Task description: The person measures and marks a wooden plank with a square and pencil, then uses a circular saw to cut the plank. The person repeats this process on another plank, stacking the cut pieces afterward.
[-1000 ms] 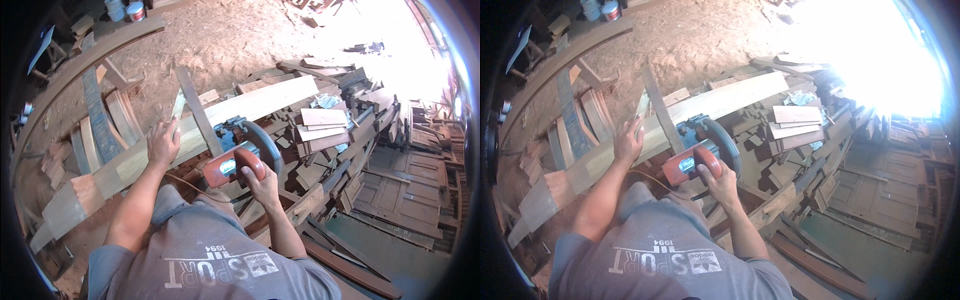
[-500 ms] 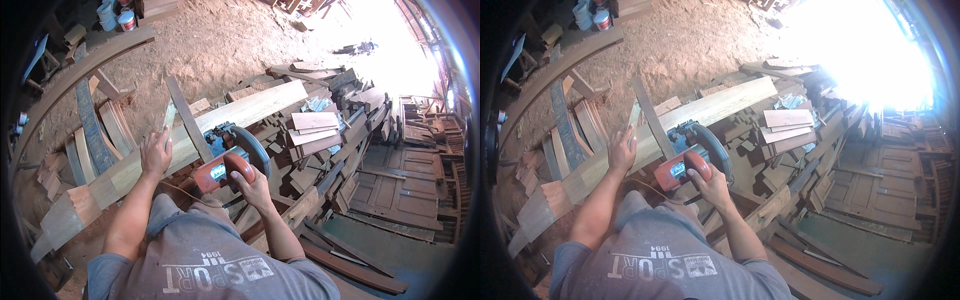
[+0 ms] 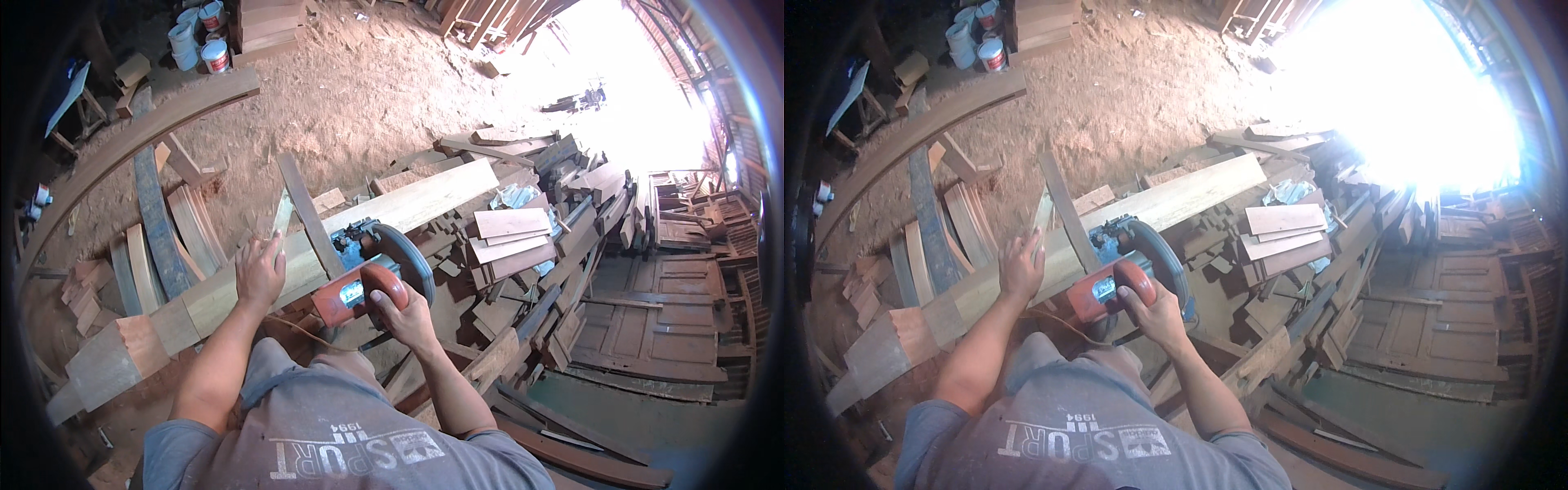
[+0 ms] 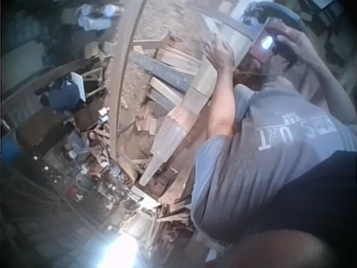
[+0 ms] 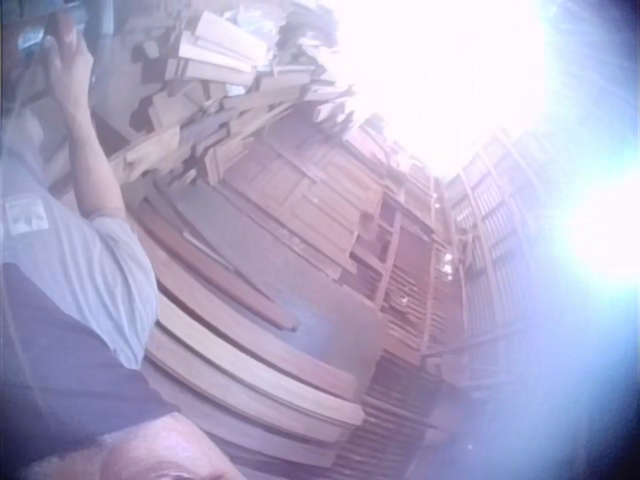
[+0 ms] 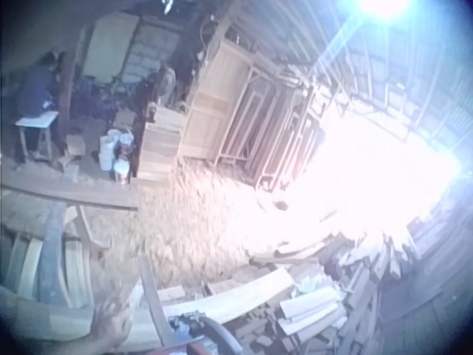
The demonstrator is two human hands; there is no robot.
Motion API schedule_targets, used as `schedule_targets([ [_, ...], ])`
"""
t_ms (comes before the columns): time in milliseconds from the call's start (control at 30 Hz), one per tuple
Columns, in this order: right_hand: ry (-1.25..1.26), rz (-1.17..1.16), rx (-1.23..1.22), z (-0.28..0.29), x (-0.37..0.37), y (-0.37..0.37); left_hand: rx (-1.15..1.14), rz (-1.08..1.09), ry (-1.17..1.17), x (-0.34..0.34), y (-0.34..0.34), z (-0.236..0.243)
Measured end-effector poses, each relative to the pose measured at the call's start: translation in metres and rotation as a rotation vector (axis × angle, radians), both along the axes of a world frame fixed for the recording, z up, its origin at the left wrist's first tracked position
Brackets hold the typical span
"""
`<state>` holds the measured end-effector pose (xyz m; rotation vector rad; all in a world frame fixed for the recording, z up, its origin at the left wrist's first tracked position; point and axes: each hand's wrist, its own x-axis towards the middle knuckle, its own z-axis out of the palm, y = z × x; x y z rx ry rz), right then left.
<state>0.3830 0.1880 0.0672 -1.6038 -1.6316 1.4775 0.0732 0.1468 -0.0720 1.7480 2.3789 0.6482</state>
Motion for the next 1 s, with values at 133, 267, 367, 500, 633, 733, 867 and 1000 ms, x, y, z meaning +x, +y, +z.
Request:
schedule_targets([
  [133, 0.051, 0.012, 0.064, -0.006, -0.004, 0.003, -0.01, 0.01, -0.021, 0.001, 0.0, 0.003],
  [267, 0.071, 0.007, 0.043, -0.009, -0.008, 0.007, -0.1, 0.022, -0.116, 0.001, 0.0, 0.006],
  [367, 0.061, 0.032, 0.053, -0.007, -0.01, 0.009, -0.132, 0.04, -0.153, 0.001, -0.002, 0.003],
  [500, 0.02, 0.031, 0.05, -0.004, -0.015, 0.013, -0.043, 0.024, -0.09, 0.002, -0.004, -0.004],
  [633, 0.063, 0.026, 0.087, -0.003, -0.022, 0.019, -0.033, 0.018, -0.071, 0.001, -0.003, -0.006],
  [733, 0.104, 0.029, 0.044, -0.005, -0.026, 0.025, -0.033, 0.019, -0.072, 0.001, 0.0, -0.004],
  [867, 0.095, 0.009, -0.027, -0.005, -0.029, 0.029, -0.002, 0.018, -0.09, 0.001, 0.0, 0.001],
  [1000, 0.083, 0.032, 0.032, -0.001, -0.033, 0.031, -0.049, 0.017, -0.082, 0.0, 0.0, 0.003],
])
